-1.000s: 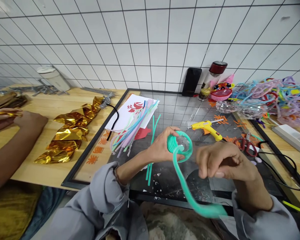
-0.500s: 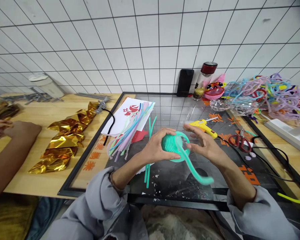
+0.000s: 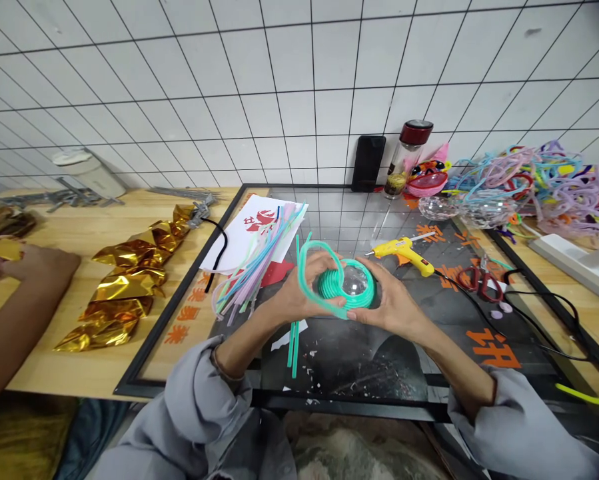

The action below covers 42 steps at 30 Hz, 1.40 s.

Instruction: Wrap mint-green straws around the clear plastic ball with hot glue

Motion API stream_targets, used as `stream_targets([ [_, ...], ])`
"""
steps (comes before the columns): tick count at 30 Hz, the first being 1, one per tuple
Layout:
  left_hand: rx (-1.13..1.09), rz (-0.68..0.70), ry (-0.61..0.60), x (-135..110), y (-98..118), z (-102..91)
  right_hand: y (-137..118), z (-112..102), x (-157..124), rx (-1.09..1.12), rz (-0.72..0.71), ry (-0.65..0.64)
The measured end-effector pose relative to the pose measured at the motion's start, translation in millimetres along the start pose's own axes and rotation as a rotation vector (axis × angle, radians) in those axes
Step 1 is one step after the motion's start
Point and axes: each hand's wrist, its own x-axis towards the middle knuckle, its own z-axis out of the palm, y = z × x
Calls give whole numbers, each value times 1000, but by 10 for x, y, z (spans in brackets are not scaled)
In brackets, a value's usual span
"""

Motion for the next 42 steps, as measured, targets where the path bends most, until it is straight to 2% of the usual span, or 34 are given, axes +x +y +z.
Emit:
stream_targets([
  [6,94,93,22,-4,-19,15,-86,11,-3,-76,14,74],
  [16,36,99,150,-37,-111,119,-79,62,7,-160,4,211],
  [26,14,67,186,-43,-112,161,-68,118,-6,-216,-5,259],
  [35,-124,-41,237,-74,-84,259,-52,142,-51,-264,-30,248],
  [42,-162,-8,205,-70,-110,286,-17,153,-65,-277,-34,249],
])
